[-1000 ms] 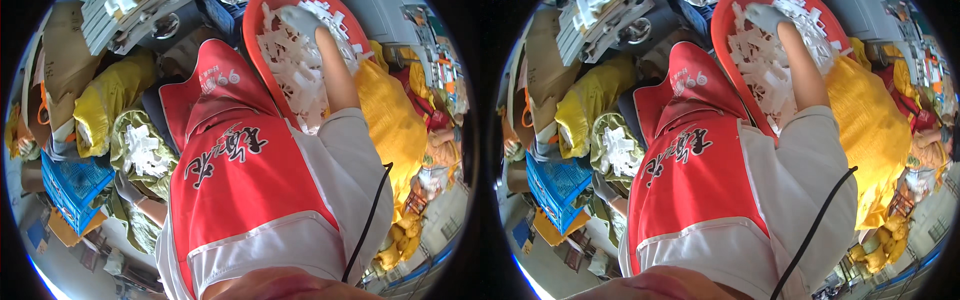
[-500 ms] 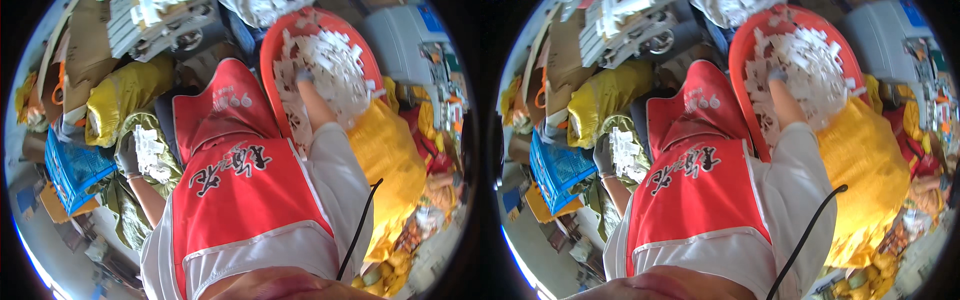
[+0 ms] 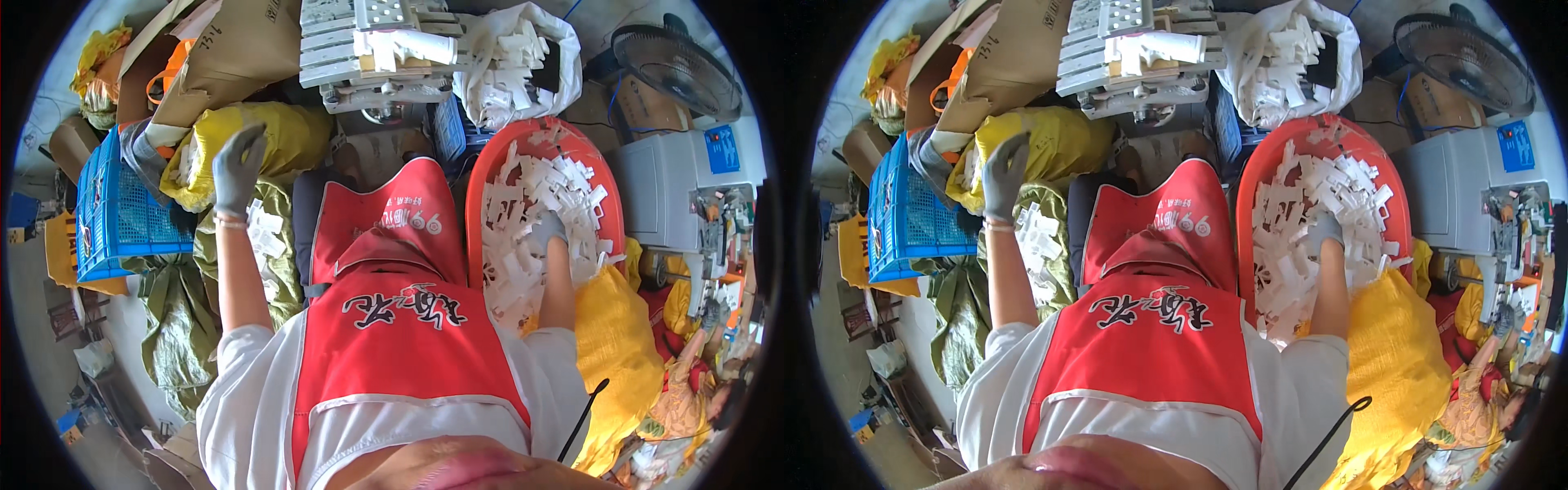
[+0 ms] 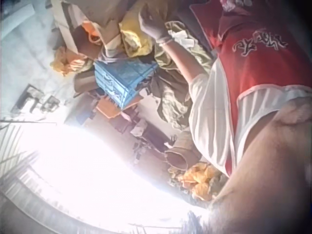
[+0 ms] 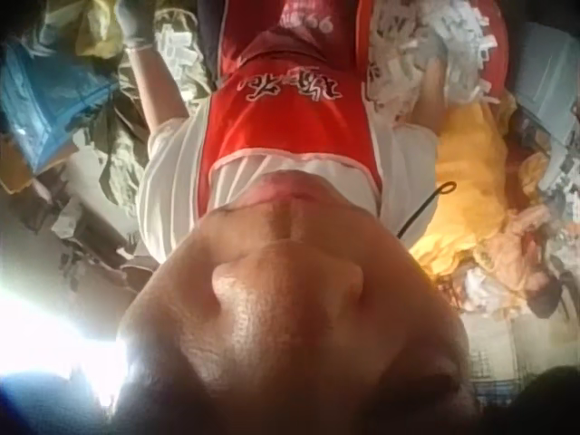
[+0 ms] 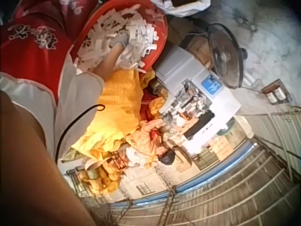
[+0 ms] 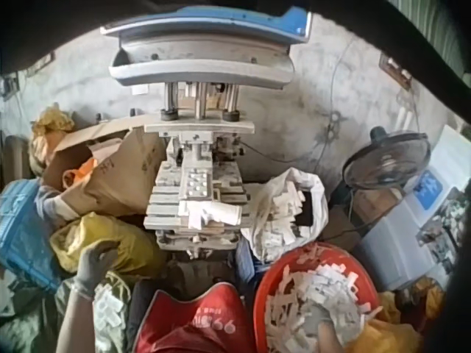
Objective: Processing small white plastic components using a machine and then placing them into a large sack.
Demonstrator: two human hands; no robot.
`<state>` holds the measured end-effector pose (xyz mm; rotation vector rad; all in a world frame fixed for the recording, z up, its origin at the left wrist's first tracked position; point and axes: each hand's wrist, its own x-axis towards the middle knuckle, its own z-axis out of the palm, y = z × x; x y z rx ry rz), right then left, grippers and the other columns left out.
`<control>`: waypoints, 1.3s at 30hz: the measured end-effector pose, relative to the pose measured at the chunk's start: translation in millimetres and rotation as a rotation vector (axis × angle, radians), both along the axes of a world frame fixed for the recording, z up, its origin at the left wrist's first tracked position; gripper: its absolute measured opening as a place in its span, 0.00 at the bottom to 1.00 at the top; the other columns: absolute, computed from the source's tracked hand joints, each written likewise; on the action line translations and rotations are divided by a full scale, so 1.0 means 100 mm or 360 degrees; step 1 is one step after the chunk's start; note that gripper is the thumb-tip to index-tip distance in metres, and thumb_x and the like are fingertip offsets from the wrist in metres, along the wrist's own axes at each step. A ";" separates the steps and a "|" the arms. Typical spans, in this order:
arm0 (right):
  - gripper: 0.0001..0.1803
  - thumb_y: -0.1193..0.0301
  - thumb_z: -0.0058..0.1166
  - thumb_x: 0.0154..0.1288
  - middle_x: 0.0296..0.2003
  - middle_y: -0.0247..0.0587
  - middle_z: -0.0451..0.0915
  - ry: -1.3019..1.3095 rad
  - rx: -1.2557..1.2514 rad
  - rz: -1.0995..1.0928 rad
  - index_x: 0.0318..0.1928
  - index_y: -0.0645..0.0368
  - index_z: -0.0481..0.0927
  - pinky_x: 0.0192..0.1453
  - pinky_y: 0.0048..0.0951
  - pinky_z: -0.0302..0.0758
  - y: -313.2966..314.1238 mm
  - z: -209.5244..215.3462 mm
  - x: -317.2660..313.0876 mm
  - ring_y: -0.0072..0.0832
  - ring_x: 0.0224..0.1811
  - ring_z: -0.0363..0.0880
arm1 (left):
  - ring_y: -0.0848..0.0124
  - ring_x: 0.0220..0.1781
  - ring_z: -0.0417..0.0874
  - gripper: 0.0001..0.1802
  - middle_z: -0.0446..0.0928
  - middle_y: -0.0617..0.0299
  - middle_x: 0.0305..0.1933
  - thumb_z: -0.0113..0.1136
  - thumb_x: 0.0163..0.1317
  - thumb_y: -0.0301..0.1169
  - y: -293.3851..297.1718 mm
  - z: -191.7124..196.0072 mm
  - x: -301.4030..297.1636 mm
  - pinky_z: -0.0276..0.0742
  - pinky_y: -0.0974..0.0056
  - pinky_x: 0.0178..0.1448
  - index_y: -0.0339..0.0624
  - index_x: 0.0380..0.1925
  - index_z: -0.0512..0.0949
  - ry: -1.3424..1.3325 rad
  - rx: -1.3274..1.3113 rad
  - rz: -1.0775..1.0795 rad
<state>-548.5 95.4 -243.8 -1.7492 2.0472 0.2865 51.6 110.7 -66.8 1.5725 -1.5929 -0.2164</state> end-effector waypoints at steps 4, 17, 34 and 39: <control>0.18 0.70 0.56 0.53 0.45 0.50 0.76 -0.0474 -0.0409 -0.0197 0.46 0.61 0.75 0.52 0.34 0.71 0.00 0.14 -0.08 0.42 0.49 0.75 | 0.66 0.38 0.83 0.12 0.80 0.54 0.38 0.59 0.55 0.28 -0.46 0.52 -0.42 0.76 0.67 0.43 0.38 0.40 0.78 -0.0114 -0.0247 -0.0199; 0.18 0.78 0.45 0.65 0.53 0.40 0.69 -0.2677 -0.1215 -0.0360 0.55 0.60 0.65 0.55 0.35 0.72 -0.44 1.09 0.86 0.30 0.52 0.71 | 0.62 0.40 0.82 0.19 0.81 0.57 0.38 0.66 0.49 0.38 -1.38 0.71 -0.87 0.76 0.63 0.44 0.44 0.41 0.78 -0.0339 -0.0068 -0.0576; 0.19 0.69 0.52 0.63 0.42 0.29 0.76 -0.1746 -0.0857 0.0865 0.55 0.53 0.73 0.33 0.14 0.71 -1.51 2.15 2.57 0.13 0.33 0.73 | 0.77 0.43 0.76 0.15 0.78 0.61 0.43 0.61 0.56 0.26 0.20 -0.19 0.32 0.72 0.73 0.50 0.32 0.43 0.76 0.0696 -0.0024 0.0195; 0.15 0.76 0.49 0.62 0.45 0.42 0.76 -0.1522 -0.1374 0.0704 0.49 0.65 0.73 0.52 0.25 0.71 -1.19 2.02 2.04 0.28 0.48 0.74 | 0.75 0.42 0.76 0.15 0.79 0.59 0.41 0.60 0.57 0.28 0.48 -0.39 0.45 0.72 0.72 0.48 0.32 0.43 0.77 0.0428 0.0237 0.0428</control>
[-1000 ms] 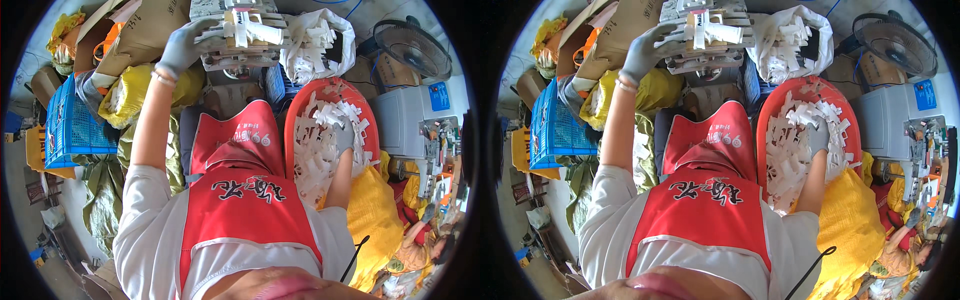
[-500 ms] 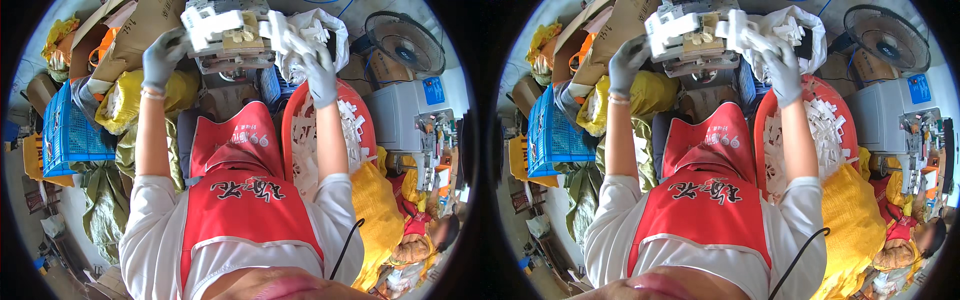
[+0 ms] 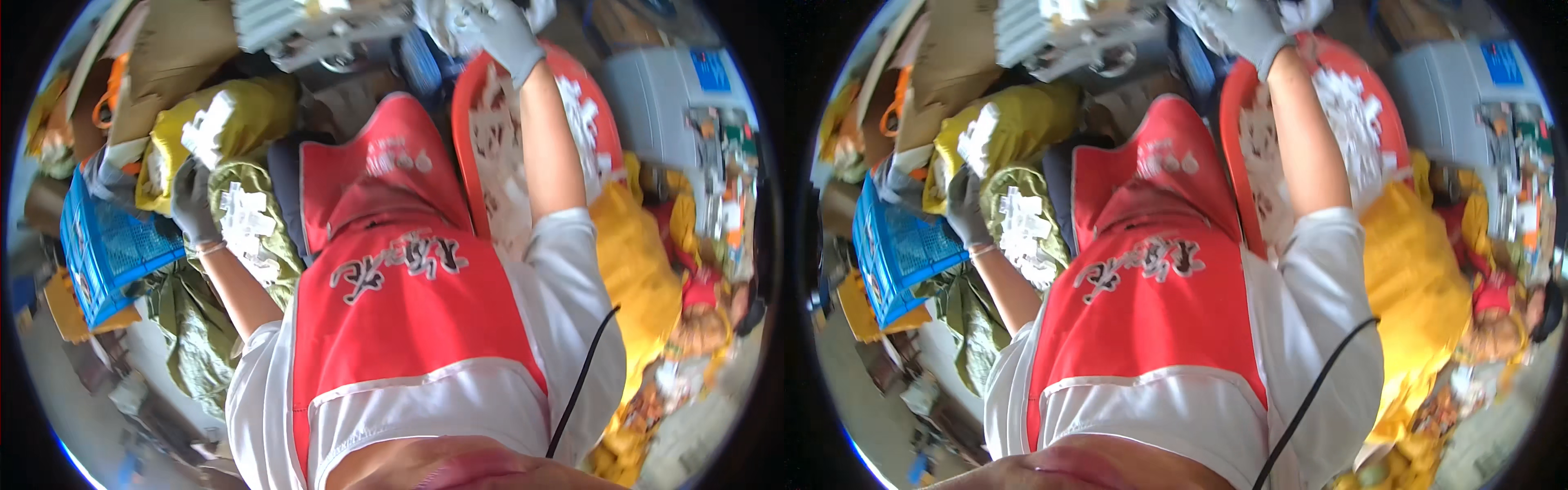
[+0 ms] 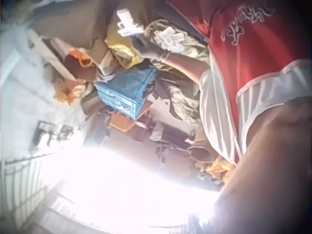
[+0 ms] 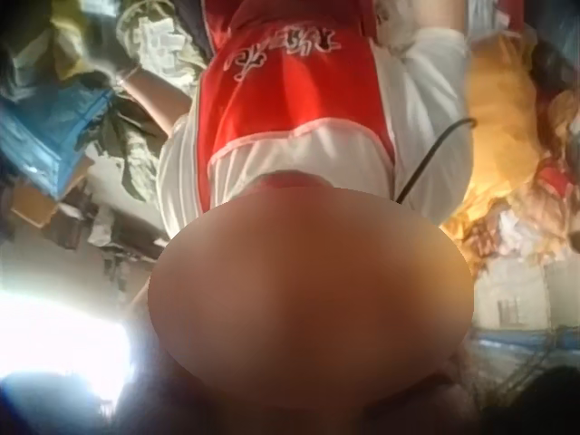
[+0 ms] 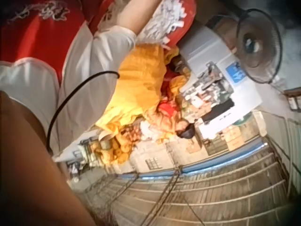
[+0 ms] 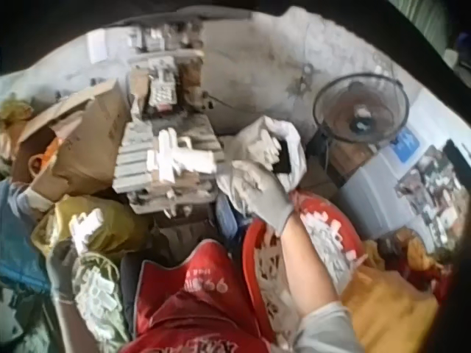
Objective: Processing small white plastic components using a machine and then placing them into a large sack.
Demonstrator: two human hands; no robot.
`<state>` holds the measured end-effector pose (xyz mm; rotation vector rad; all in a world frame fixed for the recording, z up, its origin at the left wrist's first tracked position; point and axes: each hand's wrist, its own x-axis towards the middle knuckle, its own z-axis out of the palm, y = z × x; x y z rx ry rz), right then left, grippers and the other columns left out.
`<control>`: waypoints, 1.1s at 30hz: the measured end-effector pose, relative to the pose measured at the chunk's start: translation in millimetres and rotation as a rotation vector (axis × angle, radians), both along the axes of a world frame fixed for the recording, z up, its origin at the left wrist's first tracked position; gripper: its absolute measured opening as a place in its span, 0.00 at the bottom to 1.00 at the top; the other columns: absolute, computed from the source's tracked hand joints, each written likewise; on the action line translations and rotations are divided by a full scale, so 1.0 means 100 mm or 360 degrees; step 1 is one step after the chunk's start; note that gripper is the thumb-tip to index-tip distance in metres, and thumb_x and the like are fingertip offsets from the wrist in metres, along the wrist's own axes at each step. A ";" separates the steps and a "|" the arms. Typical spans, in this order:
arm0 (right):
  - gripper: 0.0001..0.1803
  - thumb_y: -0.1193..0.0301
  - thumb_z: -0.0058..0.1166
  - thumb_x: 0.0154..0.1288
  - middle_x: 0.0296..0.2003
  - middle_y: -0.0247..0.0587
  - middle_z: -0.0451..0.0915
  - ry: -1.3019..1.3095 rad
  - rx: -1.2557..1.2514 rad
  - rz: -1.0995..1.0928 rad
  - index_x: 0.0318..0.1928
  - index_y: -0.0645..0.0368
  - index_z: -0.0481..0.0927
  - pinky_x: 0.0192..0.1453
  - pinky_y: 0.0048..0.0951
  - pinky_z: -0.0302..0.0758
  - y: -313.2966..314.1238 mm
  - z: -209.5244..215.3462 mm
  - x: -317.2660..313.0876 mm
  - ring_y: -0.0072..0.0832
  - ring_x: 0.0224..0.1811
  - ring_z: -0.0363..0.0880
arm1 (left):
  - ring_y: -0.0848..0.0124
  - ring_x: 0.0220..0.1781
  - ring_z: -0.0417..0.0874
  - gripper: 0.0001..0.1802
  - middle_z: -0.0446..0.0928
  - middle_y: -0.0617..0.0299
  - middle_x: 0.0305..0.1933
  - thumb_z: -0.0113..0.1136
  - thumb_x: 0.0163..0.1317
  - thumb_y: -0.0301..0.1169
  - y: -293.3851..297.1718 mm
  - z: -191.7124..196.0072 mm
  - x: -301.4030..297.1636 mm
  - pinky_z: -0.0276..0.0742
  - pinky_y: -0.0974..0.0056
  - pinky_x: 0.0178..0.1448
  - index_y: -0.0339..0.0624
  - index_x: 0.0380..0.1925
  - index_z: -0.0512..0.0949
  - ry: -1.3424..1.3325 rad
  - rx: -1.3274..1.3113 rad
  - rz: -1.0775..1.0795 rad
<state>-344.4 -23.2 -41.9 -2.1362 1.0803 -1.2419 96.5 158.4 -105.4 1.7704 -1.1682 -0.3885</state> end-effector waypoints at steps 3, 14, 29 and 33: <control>0.16 0.63 0.49 0.65 0.35 0.33 0.78 0.0571 0.0954 -0.0394 0.48 0.58 0.76 0.44 0.23 0.72 0.26 -0.81 -0.85 0.20 0.39 0.75 | 0.73 0.40 0.78 0.15 0.80 0.59 0.41 0.60 0.57 0.29 0.38 -0.32 0.31 0.73 0.70 0.48 0.31 0.42 0.78 0.0000 0.0069 0.0105; 0.20 0.59 0.49 0.56 0.50 0.50 0.74 0.1548 0.1235 -0.0209 0.48 0.54 0.72 0.54 0.40 0.71 1.63 -2.49 -1.52 0.44 0.52 0.73 | 0.71 0.42 0.78 0.15 0.79 0.57 0.44 0.53 0.63 0.31 0.63 -0.51 0.52 0.74 0.69 0.48 0.30 0.45 0.76 -0.0024 0.0339 0.0149; 0.21 0.51 0.50 0.52 0.42 0.44 0.79 0.1010 0.1326 -0.1138 0.46 0.42 0.75 0.48 0.42 0.72 1.26 -2.25 -1.91 0.45 0.46 0.77 | 0.76 0.43 0.76 0.16 0.79 0.61 0.42 0.53 0.63 0.33 0.42 -0.60 0.12 0.71 0.71 0.50 0.32 0.45 0.76 0.0165 0.0463 -0.0118; 0.21 0.55 0.51 0.53 0.43 0.49 0.78 0.0852 0.1201 -0.1401 0.48 0.47 0.74 0.46 0.40 0.74 1.31 -2.37 -2.25 0.42 0.41 0.79 | 0.75 0.42 0.77 0.15 0.79 0.61 0.41 0.53 0.63 0.32 0.33 -0.66 0.09 0.72 0.70 0.49 0.33 0.44 0.77 0.0183 0.0381 -0.0142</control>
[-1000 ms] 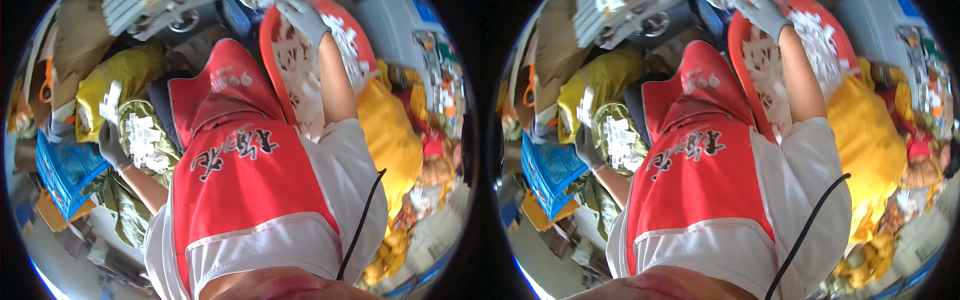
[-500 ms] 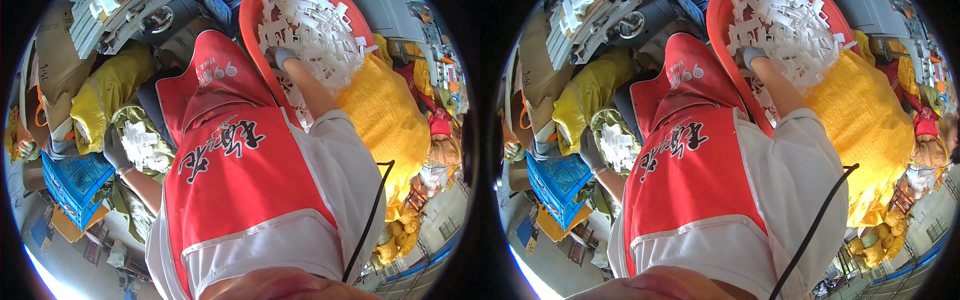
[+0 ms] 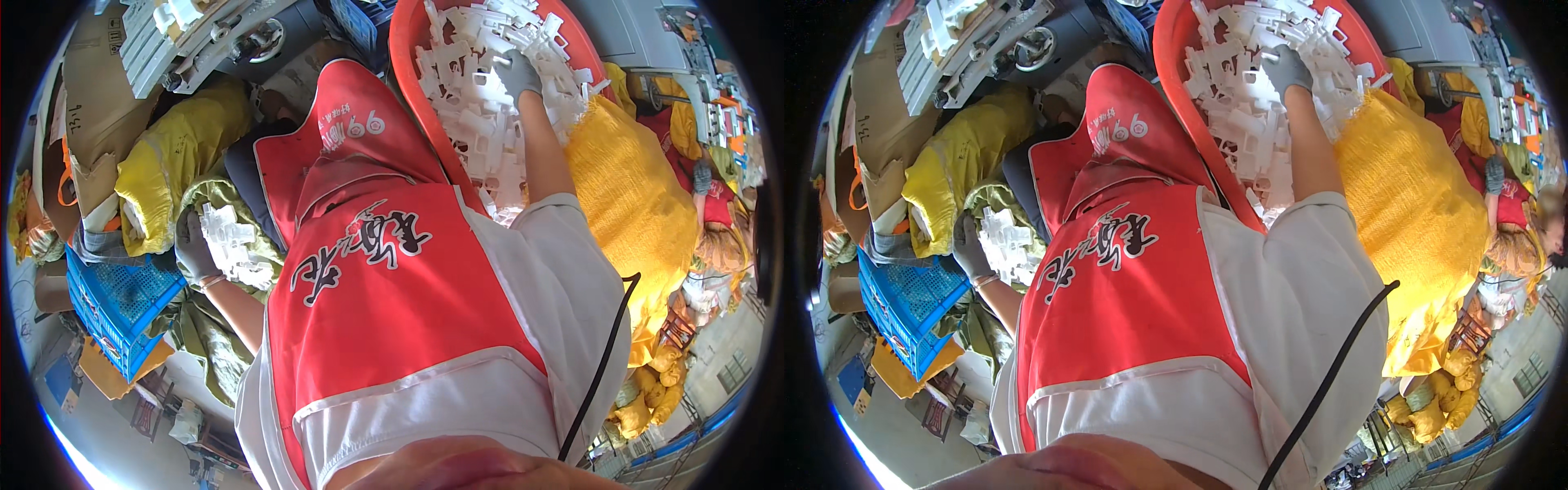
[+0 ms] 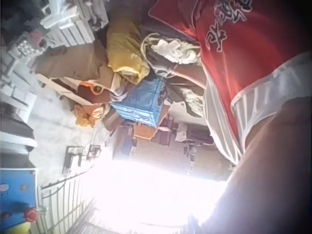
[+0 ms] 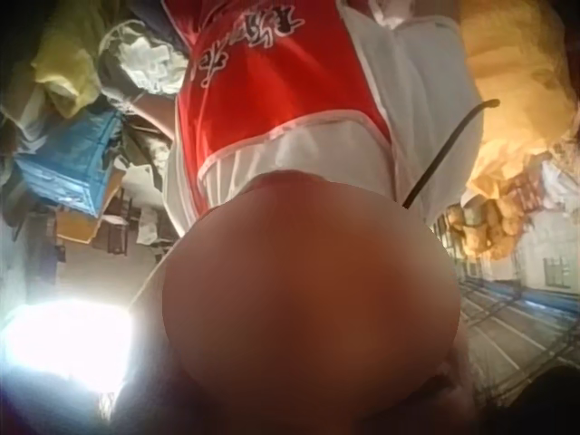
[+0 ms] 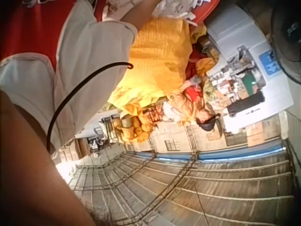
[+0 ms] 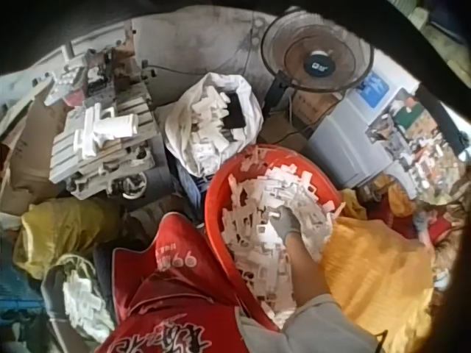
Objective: Processing small white plastic components using a machine and then placing them into a large sack.
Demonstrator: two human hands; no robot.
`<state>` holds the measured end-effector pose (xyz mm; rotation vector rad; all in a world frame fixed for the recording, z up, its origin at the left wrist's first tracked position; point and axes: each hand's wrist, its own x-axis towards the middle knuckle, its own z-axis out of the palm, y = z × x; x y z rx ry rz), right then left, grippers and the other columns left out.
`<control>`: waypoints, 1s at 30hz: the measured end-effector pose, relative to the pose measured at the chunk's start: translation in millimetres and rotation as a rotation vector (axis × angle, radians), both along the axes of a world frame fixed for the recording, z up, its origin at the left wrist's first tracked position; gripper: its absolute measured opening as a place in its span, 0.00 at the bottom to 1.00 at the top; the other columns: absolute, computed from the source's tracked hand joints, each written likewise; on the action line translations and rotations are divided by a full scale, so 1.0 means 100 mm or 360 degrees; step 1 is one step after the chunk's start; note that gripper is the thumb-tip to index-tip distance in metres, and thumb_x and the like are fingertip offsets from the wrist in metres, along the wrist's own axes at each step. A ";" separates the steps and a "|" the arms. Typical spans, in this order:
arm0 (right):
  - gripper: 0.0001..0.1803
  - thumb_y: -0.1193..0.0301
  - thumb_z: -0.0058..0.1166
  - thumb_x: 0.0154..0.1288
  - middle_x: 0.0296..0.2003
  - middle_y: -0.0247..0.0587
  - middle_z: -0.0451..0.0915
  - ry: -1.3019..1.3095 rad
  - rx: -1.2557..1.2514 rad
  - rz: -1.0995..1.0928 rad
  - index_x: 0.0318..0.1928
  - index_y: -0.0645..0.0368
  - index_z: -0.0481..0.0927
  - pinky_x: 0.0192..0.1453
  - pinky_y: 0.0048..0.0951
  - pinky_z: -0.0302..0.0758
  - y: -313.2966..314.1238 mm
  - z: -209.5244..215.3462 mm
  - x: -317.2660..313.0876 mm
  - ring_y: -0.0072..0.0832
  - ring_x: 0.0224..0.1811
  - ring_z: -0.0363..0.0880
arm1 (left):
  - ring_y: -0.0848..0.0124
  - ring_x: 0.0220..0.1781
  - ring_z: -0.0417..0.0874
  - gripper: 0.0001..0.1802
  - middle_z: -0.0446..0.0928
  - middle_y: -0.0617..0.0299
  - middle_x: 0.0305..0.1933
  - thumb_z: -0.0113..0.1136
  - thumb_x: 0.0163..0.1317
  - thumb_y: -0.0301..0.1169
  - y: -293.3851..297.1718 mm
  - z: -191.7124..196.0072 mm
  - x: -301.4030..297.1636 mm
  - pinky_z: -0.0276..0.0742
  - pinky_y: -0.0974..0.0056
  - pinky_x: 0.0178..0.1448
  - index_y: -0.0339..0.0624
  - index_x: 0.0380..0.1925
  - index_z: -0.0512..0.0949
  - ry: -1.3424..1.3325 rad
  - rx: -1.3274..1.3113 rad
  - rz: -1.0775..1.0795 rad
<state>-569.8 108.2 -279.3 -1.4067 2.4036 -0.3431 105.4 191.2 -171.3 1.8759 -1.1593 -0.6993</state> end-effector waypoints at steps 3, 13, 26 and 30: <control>0.29 0.66 0.53 0.53 0.40 0.47 0.78 -0.0099 0.0449 0.0325 0.59 0.46 0.69 0.37 0.34 0.75 0.04 0.14 -0.13 0.31 0.31 0.77 | 0.72 0.42 0.78 0.13 0.80 0.58 0.40 0.53 0.62 0.30 -0.13 0.27 -0.20 0.72 0.69 0.50 0.33 0.42 0.78 -0.0472 0.0003 -0.0134; 0.24 0.69 0.53 0.51 0.45 0.53 0.76 0.0362 0.1161 0.1173 0.52 0.54 0.71 0.52 0.41 0.71 -0.03 0.85 0.16 0.46 0.48 0.75 | 0.71 0.39 0.83 0.10 0.81 0.56 0.37 0.56 0.57 0.26 -0.86 1.14 -0.65 0.75 0.69 0.44 0.37 0.39 0.79 -0.0546 -0.0647 -0.0369; 0.15 0.75 0.45 0.61 0.47 0.36 0.72 -0.1115 -0.0686 0.0233 0.49 0.58 0.72 0.43 0.23 0.74 -0.09 1.29 0.34 0.20 0.48 0.71 | 0.64 0.40 0.82 0.19 0.79 0.55 0.40 0.64 0.52 0.36 -2.17 1.67 -1.31 0.75 0.64 0.46 0.43 0.44 0.77 -0.0824 -0.0761 -0.0989; 0.16 0.72 0.46 0.66 0.51 0.39 0.71 -0.1131 -0.1206 0.0608 0.53 0.61 0.70 0.47 0.25 0.74 -0.45 1.33 0.54 0.26 0.50 0.71 | 0.67 0.39 0.82 0.19 0.81 0.58 0.37 0.66 0.50 0.38 -2.21 1.69 -1.35 0.76 0.66 0.45 0.44 0.42 0.78 -0.0856 -0.0810 -0.0936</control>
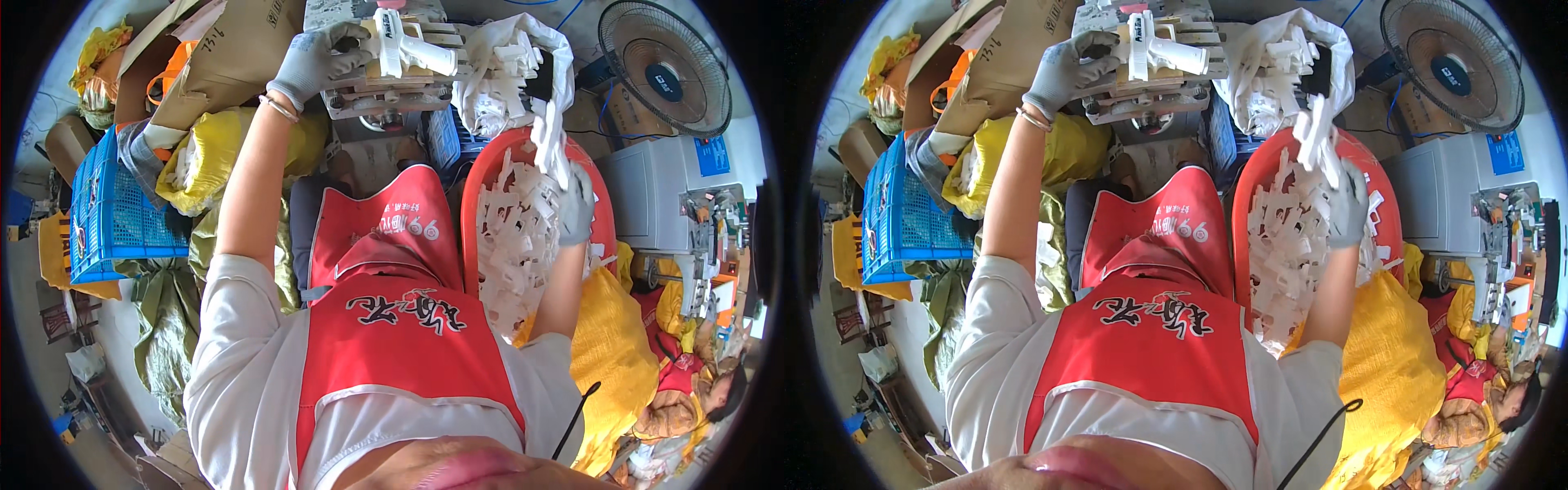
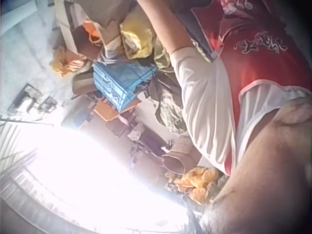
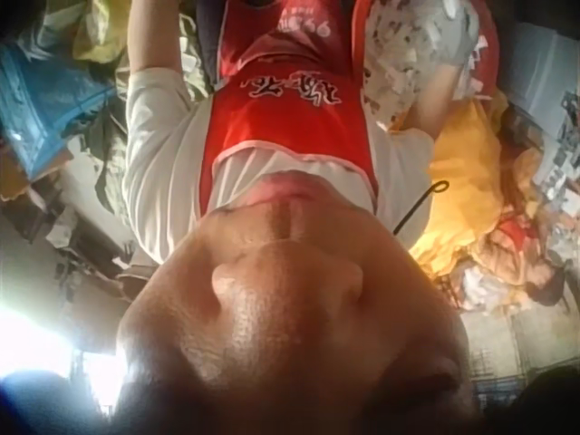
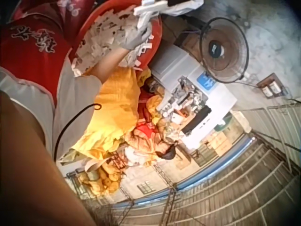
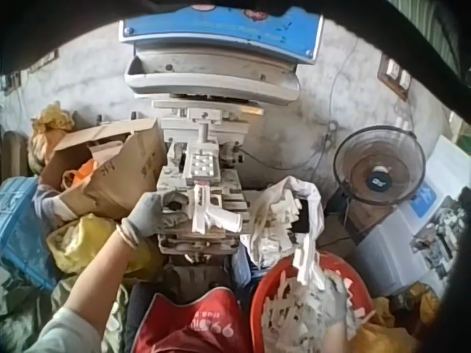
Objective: Processing small white plastic components using a machine and then placing them into a large sack.
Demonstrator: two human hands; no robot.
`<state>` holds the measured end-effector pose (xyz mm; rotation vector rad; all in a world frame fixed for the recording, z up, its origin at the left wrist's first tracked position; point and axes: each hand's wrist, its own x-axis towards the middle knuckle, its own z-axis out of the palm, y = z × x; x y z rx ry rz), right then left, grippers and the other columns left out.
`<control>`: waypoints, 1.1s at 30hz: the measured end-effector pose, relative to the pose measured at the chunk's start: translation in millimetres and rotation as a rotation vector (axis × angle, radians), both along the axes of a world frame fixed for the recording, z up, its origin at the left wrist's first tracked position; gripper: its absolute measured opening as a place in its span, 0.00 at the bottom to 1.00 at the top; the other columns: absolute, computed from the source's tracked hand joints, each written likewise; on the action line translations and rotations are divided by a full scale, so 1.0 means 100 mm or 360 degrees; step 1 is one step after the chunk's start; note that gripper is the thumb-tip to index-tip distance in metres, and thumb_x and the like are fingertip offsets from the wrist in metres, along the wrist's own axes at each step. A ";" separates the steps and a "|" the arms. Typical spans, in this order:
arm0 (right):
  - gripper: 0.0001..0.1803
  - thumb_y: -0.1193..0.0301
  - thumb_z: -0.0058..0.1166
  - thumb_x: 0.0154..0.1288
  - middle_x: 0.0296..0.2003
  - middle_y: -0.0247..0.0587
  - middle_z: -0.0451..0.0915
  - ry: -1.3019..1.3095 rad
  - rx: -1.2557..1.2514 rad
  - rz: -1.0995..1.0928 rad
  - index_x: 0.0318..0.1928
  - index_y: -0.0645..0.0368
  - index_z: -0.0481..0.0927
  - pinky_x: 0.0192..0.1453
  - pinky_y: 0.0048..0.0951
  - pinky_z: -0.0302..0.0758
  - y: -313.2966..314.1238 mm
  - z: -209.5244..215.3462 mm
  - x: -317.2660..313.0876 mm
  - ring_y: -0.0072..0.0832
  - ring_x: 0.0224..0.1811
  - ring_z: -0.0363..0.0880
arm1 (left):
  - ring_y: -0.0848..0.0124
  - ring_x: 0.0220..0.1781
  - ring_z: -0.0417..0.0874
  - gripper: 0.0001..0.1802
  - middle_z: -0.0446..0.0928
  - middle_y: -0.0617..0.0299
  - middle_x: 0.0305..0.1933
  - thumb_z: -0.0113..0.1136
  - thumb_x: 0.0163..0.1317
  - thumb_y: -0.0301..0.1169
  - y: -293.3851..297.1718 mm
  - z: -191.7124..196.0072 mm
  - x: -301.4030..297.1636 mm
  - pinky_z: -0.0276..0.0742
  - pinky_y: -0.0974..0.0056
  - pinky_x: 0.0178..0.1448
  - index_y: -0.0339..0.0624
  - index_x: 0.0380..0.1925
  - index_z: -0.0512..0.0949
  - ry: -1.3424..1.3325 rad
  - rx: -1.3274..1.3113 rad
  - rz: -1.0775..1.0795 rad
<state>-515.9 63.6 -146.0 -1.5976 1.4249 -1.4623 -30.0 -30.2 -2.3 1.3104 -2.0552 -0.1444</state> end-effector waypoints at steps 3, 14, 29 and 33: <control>0.15 0.73 0.46 0.67 0.50 0.38 0.71 -0.0562 0.0003 0.0356 0.53 0.62 0.71 0.46 0.27 0.74 -0.29 0.62 0.73 0.26 0.51 0.71 | 0.70 0.38 0.82 0.19 0.81 0.59 0.37 0.66 0.51 0.39 0.04 -0.12 0.00 0.76 0.67 0.45 0.43 0.41 0.78 0.0165 0.0051 0.0065; 0.11 0.72 0.49 0.65 0.36 0.39 0.77 -0.0964 0.0073 0.0819 0.45 0.63 0.75 0.33 0.21 0.74 -0.92 1.28 1.81 0.22 0.30 0.75 | 0.80 0.33 0.78 0.18 0.81 0.63 0.34 0.66 0.51 0.32 0.59 -0.10 0.50 0.75 0.74 0.39 0.36 0.42 0.78 0.0930 -0.0035 0.0336; 0.16 0.71 0.49 0.65 0.42 0.41 0.77 0.0677 0.0088 0.0628 0.50 0.66 0.72 0.49 0.23 0.71 -0.91 1.66 2.12 0.25 0.46 0.74 | 0.75 0.43 0.76 0.12 0.78 0.57 0.43 0.60 0.55 0.21 2.13 -1.09 1.30 0.71 0.71 0.51 0.30 0.41 0.76 0.1380 0.0227 0.0894; 0.14 0.72 0.46 0.66 0.41 0.40 0.77 0.0565 -0.0428 0.0535 0.50 0.64 0.73 0.46 0.21 0.70 -0.92 0.63 1.09 0.23 0.40 0.74 | 0.73 0.41 0.76 0.14 0.78 0.58 0.41 0.61 0.56 0.24 2.44 -1.27 1.53 0.73 0.70 0.48 0.28 0.42 0.76 0.1004 0.0395 0.1219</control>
